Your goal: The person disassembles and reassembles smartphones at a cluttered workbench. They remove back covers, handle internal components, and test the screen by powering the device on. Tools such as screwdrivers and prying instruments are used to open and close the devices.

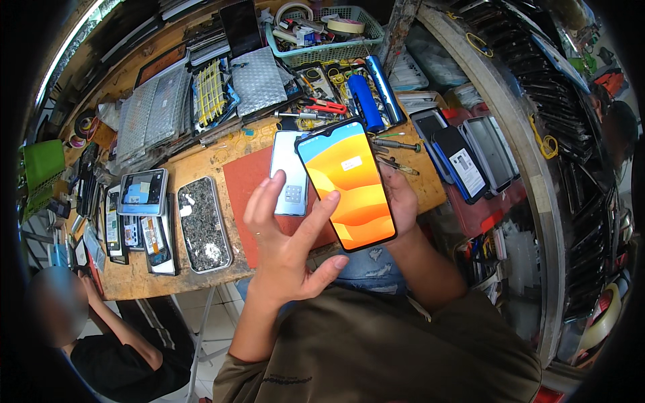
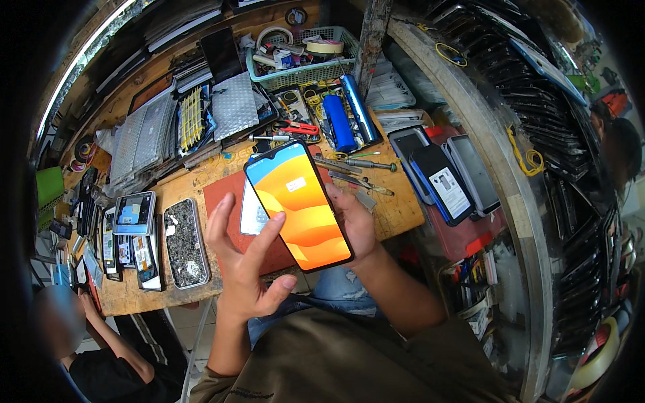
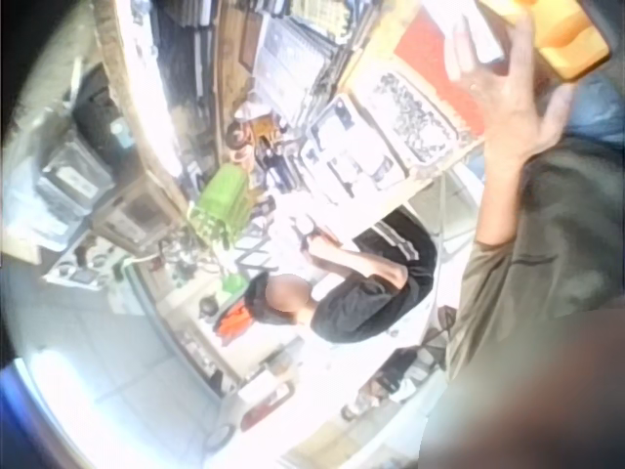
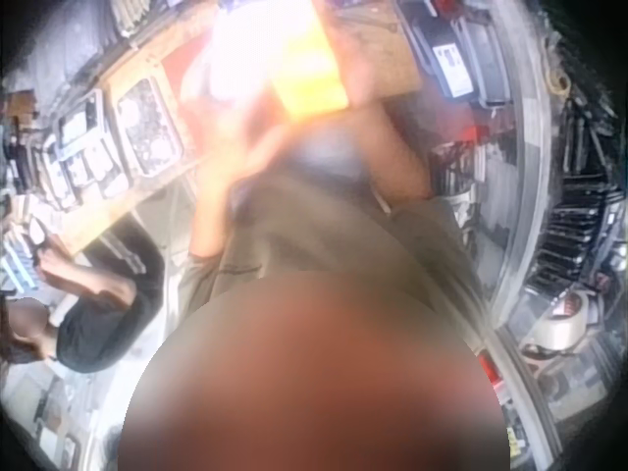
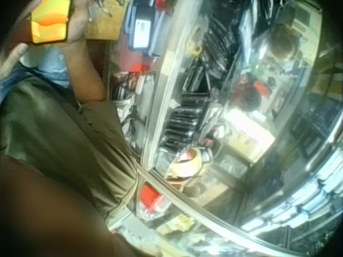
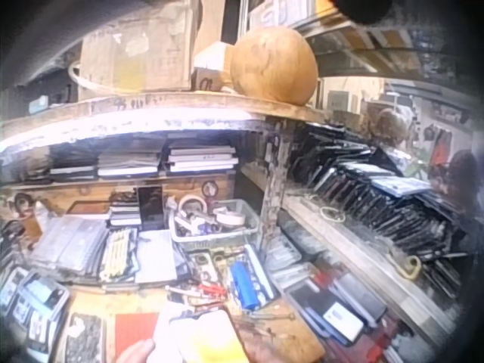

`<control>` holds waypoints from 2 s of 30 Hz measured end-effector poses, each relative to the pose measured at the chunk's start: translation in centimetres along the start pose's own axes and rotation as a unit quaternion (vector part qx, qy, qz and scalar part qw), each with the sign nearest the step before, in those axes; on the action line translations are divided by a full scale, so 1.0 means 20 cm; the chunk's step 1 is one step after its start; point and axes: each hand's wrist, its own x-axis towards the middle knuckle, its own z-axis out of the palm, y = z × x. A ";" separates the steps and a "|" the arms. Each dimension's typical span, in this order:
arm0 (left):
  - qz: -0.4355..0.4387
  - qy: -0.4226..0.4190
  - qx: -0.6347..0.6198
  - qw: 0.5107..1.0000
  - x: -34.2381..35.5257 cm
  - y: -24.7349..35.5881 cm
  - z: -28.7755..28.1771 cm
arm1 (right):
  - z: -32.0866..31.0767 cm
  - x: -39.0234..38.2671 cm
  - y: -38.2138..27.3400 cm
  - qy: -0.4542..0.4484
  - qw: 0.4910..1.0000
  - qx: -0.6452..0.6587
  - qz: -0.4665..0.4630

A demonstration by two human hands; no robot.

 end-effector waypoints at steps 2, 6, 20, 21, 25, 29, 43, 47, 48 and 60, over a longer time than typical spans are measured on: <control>0.001 0.000 0.014 1.000 0.00 -0.01 -0.02 | -0.01 -0.01 0.00 -0.019 0.999 0.034 0.015; -0.008 0.004 -0.004 1.000 -0.03 0.00 -0.02 | -0.03 0.00 0.01 -0.029 0.999 0.022 0.002; 0.039 -0.040 0.003 0.998 -0.13 0.07 0.06 | 0.04 0.06 0.03 0.023 1.000 -0.010 -0.005; 0.038 -0.045 0.011 0.998 -0.13 0.07 0.06 | 0.04 0.06 0.03 0.044 0.999 0.006 -0.006; 0.022 0.008 -0.030 0.999 -0.14 0.06 0.05 | 0.03 0.07 0.03 0.002 1.000 -0.007 0.002; -0.077 0.090 -0.029 0.992 -0.11 0.01 0.04 | 0.01 0.07 0.01 -0.012 0.999 -0.033 0.024; -0.244 -0.068 0.146 0.956 0.07 -0.13 0.17 | -0.02 0.04 -0.05 0.045 0.997 -0.059 -0.014; -0.103 0.065 0.122 0.985 0.00 -0.02 0.08 | -0.02 0.06 -0.06 0.000 0.990 -0.142 -0.012; -0.037 0.097 0.076 0.992 -0.03 0.03 0.08 | -0.02 0.07 -0.05 0.008 0.989 -0.147 -0.020; -0.017 0.120 0.036 0.992 -0.13 0.03 0.09 | 0.02 0.10 -0.01 0.003 0.997 -0.080 -0.012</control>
